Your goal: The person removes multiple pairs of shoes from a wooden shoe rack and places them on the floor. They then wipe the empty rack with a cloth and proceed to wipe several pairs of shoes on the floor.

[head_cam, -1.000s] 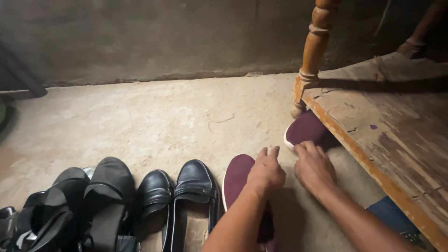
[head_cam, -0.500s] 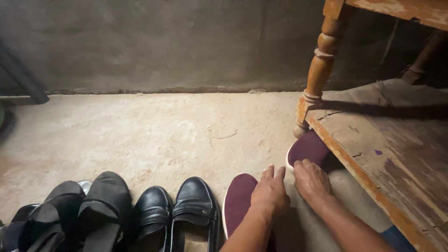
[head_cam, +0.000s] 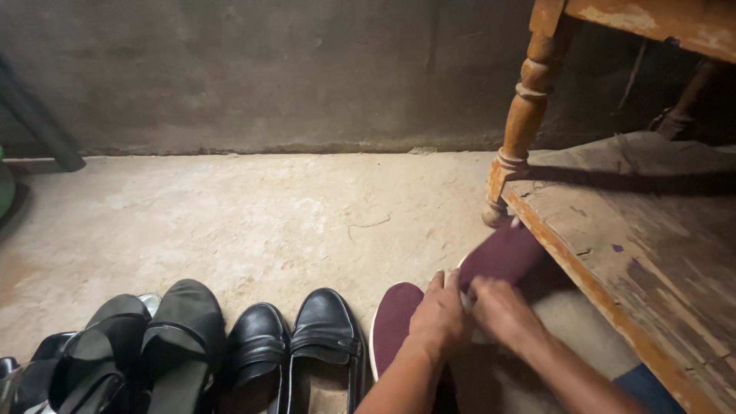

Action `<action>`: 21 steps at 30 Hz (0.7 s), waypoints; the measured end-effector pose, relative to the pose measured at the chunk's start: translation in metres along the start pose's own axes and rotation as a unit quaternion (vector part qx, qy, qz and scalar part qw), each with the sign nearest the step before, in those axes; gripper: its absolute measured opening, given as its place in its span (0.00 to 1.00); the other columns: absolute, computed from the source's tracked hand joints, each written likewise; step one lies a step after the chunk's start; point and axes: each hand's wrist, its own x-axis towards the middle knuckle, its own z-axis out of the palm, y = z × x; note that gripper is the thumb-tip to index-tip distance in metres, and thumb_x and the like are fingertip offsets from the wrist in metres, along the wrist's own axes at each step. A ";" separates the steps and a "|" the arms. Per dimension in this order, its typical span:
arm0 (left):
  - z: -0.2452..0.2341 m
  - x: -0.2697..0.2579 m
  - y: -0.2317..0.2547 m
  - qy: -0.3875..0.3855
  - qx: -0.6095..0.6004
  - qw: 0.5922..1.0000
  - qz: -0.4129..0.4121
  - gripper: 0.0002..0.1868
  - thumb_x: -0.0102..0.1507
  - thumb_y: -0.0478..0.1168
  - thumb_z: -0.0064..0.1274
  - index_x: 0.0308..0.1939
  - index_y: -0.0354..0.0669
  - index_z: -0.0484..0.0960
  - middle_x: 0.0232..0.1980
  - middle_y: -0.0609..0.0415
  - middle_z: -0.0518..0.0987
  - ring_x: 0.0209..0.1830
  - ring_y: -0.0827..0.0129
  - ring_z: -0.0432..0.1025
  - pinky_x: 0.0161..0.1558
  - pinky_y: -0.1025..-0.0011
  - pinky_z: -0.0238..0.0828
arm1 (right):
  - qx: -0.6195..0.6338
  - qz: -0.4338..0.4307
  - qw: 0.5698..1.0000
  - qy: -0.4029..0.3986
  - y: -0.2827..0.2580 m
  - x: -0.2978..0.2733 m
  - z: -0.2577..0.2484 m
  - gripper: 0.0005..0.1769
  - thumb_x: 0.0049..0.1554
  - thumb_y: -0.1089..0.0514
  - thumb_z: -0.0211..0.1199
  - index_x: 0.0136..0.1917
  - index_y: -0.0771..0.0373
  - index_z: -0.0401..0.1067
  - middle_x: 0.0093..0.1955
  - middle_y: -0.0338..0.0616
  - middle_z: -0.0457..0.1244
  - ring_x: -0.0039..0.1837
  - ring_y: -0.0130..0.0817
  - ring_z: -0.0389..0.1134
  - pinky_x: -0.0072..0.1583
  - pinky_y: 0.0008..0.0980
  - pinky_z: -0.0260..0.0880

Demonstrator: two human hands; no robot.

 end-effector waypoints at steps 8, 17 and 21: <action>0.000 -0.005 -0.005 0.062 -0.031 0.998 -0.010 0.36 0.59 0.33 0.48 0.73 0.50 0.65 0.78 0.48 0.59 0.74 0.49 0.60 0.69 0.56 0.62 | -0.013 -0.059 0.965 0.255 0.011 -0.015 -0.004 0.21 0.46 0.62 0.62 0.55 0.58 0.75 0.53 0.51 0.70 0.59 0.48 0.70 0.63 0.42 0.66; -0.009 -0.028 -0.002 0.040 0.096 0.994 -0.024 0.34 0.55 0.42 0.58 0.67 0.44 0.72 0.78 0.38 0.56 0.80 0.42 0.47 0.75 0.47 0.50 | -0.131 0.130 0.983 0.011 0.044 0.017 -0.024 0.34 0.53 0.45 0.67 0.68 0.58 0.61 0.58 0.55 0.69 0.66 0.52 0.68 0.70 0.52 0.60; -0.015 -0.042 -0.004 -0.057 0.160 0.977 -0.127 0.38 0.56 0.45 0.63 0.70 0.46 0.69 0.85 0.40 0.38 0.85 0.40 0.28 0.76 0.32 0.38 | -0.073 0.198 0.977 0.029 0.019 0.001 -0.031 0.24 0.57 0.45 0.65 0.64 0.47 0.68 0.58 0.55 0.70 0.62 0.58 0.70 0.64 0.52 0.68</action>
